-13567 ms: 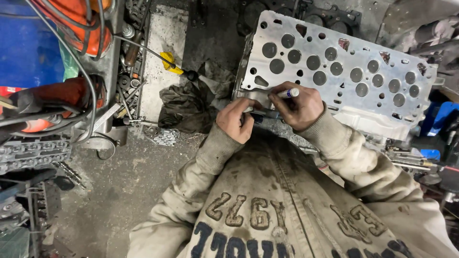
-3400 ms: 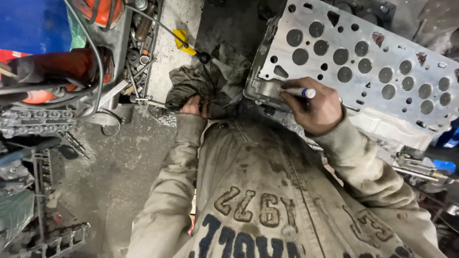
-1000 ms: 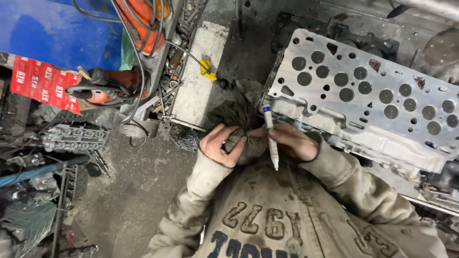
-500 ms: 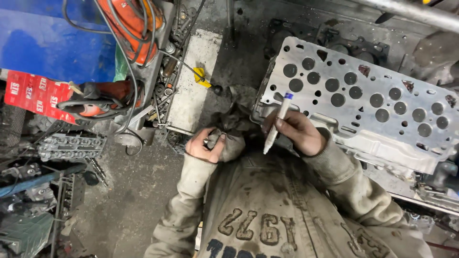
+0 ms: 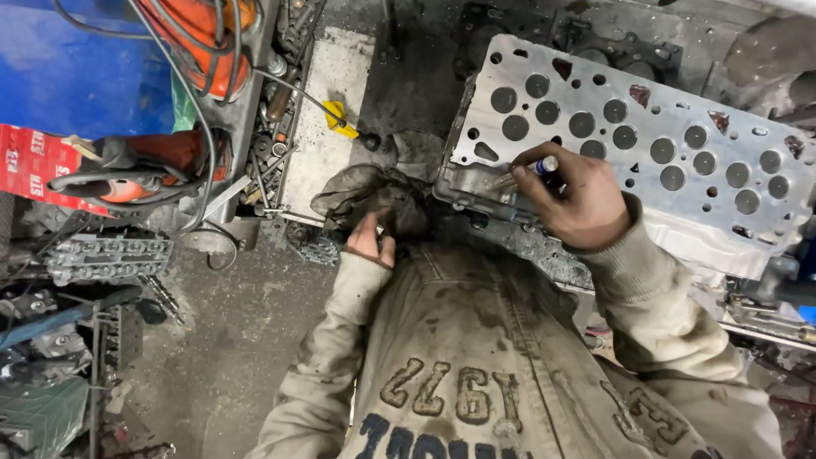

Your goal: The recorder inspects an engine cylinder head, marks valve locations with a marker, and then polishes a small valve-related component on a bench grinder.

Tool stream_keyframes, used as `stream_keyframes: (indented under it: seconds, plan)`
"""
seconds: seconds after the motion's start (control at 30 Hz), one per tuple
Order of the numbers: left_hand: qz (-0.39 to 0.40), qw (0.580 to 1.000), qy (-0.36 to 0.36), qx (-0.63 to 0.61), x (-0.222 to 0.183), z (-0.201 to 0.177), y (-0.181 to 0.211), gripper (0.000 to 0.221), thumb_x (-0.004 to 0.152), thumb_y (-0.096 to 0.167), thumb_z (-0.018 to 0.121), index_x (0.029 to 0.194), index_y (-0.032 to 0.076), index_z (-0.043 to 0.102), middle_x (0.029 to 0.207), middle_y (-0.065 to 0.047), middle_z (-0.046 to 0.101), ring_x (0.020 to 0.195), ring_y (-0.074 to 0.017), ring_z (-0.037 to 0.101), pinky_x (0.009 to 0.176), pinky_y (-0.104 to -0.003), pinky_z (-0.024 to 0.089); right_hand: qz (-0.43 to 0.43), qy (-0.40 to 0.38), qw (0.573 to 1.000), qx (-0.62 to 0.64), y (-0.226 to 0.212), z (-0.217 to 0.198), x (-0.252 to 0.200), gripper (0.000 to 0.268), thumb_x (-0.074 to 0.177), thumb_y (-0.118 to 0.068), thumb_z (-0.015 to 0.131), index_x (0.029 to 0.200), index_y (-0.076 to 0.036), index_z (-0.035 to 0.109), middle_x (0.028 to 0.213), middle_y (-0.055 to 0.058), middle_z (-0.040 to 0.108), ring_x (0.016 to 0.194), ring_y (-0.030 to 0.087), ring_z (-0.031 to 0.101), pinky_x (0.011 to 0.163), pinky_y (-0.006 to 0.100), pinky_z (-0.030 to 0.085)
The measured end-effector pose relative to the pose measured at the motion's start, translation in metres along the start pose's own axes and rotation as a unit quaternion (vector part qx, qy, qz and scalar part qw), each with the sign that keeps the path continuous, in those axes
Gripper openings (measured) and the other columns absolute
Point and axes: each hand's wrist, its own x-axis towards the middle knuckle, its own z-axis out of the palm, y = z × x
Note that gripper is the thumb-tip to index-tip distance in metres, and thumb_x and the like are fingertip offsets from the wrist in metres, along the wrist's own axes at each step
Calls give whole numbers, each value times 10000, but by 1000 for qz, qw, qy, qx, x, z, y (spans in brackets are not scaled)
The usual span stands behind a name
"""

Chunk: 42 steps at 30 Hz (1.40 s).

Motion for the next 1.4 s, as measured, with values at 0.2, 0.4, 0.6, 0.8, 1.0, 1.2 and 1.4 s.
stream_keyframes:
  seconds: [0.2, 0.4, 0.6, 0.8, 1.0, 1.2, 1.4]
  plan:
    - [3, 999, -36, -4, 0, 19, -25, 517, 852, 9, 561, 1368, 33, 539, 1156, -281, 680, 1036, -486, 647, 898, -490, 536, -94, 20, 994, -57, -8, 5, 3, 167, 993, -178, 712, 1075, -34, 696, 773, 131, 706, 559, 207, 653, 535, 352, 501]
    - [18, 999, -46, -22, 2, 15, -16, 619, 838, -4, 584, 1445, 74, 489, 1174, -286, 681, 1082, -474, 662, 919, -474, 553, -162, 20, 984, -72, -14, 12, 7, 136, 975, -140, 741, 1056, -42, 694, 913, 137, 716, 735, 266, 687, 673, 376, 544]
    - [-2, 999, -45, -16, 4, 11, -14, 607, 913, 53, 640, 1487, 113, 452, 1189, -271, 689, 1081, -467, 667, 895, -477, 556, -172, 21, 983, -65, -13, 16, 5, 123, 967, -118, 746, 1045, -38, 695, 939, 129, 717, 766, 269, 694, 692, 370, 554]
    - [30, 998, -51, -26, 6, 4, 1, 574, 929, 63, 645, 1470, 114, 461, 1204, -263, 691, 1085, -447, 679, 886, -458, 569, -186, 35, 980, -66, -4, 17, 3, 121, 967, -114, 744, 1034, -20, 708, 919, 130, 722, 723, 254, 691, 656, 365, 556]
    - [150, 988, 2, -23, 3, -18, 36, 398, 958, 32, 597, 1353, 55, 553, 1197, -244, 686, 1099, -433, 680, 939, -447, 561, -123, 46, 987, 96, 23, -16, -22, 158, 1073, -150, 646, 1096, 0, 688, 955, 132, 724, 735, 190, 680, 634, 341, 561]
    - [159, 985, 14, -68, -3, -50, 136, 185, 924, 138, 709, 1088, 55, 685, 1013, -151, 705, 893, -341, 709, 767, -386, 574, 20, 34, 728, 684, 47, 1, -53, 325, 1173, -300, 509, 1107, -4, 626, 729, 75, 509, 612, 153, 447, 555, 285, 350]
    - [346, 926, 31, -148, -6, -71, 194, 235, 937, 181, 807, 1094, 53, 688, 1006, -111, 739, 829, -237, 751, 716, -318, 601, 26, -12, 660, 751, 32, 20, -67, 358, 1177, -347, 476, 1106, -18, 596, 738, 58, 455, 658, 156, 418, 580, 286, 334]
